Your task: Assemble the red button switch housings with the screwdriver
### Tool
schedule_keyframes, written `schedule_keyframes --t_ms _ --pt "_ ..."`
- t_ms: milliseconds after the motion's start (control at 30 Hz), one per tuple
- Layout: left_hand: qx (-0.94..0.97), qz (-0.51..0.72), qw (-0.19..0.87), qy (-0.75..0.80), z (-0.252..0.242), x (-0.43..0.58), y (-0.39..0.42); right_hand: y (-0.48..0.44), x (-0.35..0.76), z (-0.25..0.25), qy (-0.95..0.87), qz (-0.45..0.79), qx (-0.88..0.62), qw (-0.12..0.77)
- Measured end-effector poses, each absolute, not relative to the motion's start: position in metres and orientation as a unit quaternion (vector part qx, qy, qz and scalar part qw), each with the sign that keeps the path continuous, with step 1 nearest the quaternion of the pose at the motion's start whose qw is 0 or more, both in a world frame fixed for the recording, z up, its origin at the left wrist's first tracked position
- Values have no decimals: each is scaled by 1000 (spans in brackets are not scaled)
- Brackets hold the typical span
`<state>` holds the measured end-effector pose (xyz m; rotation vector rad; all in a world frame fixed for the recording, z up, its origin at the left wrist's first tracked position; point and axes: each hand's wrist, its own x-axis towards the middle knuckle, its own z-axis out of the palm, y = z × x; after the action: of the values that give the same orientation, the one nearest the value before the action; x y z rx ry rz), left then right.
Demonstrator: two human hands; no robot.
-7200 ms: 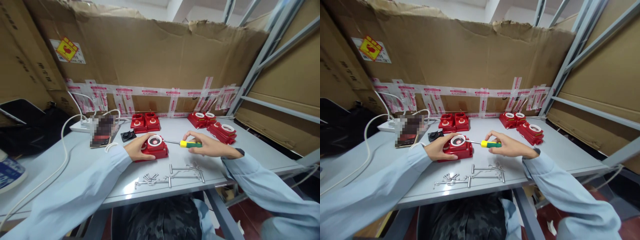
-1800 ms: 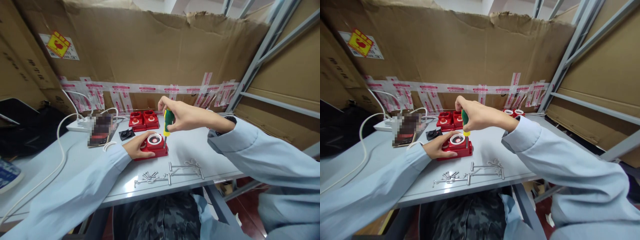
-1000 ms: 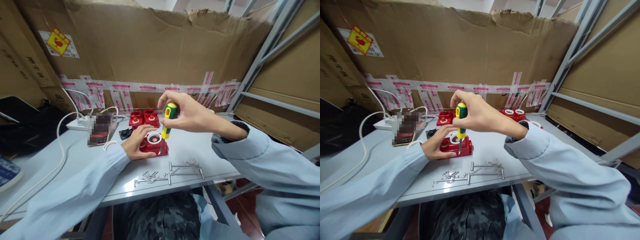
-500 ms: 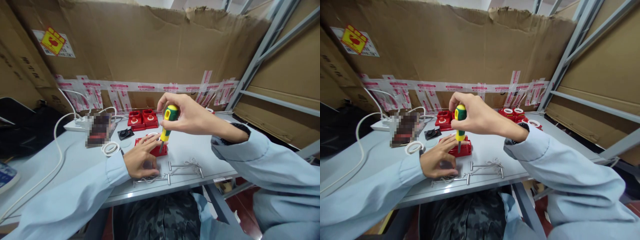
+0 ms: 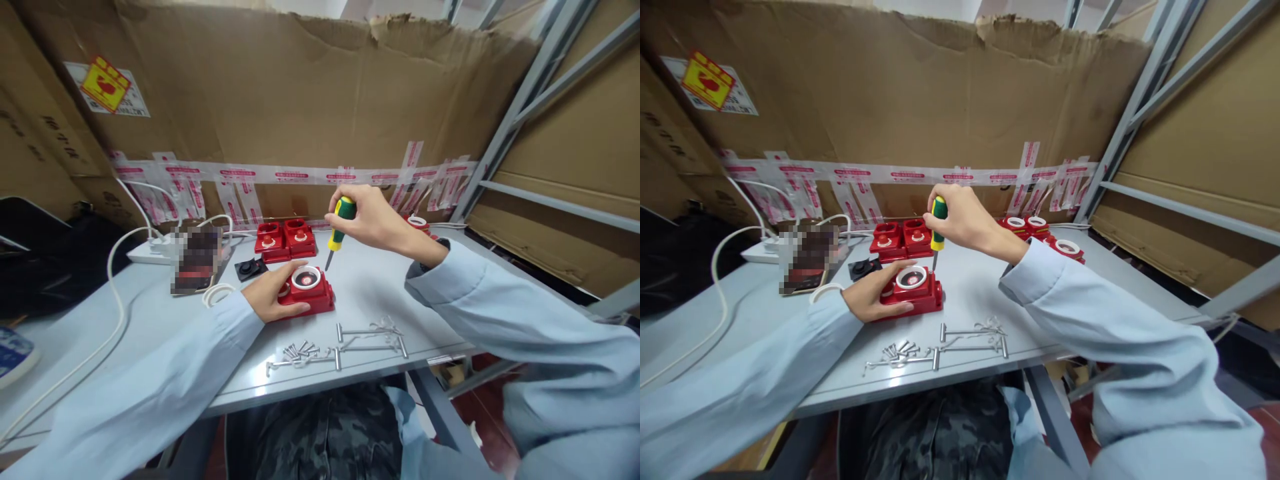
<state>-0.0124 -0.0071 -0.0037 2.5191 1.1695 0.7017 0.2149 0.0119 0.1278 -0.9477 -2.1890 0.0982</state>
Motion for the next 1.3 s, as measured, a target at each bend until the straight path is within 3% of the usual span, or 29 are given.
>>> schedule_keyframes --t_ms 233,800,1067,1300 --pt "864 250 192 393 1 -8 -10 23 209 114 -854 45 -385 346" --pt "866 248 187 392 3 -6 -11 49 202 104 -807 -77 -504 299" --pt "867 246 186 391 5 -5 -12 24 194 118 -788 -216 -540 200" --pt "870 240 196 383 2 -8 -9 13 180 134 -858 -172 -466 131"
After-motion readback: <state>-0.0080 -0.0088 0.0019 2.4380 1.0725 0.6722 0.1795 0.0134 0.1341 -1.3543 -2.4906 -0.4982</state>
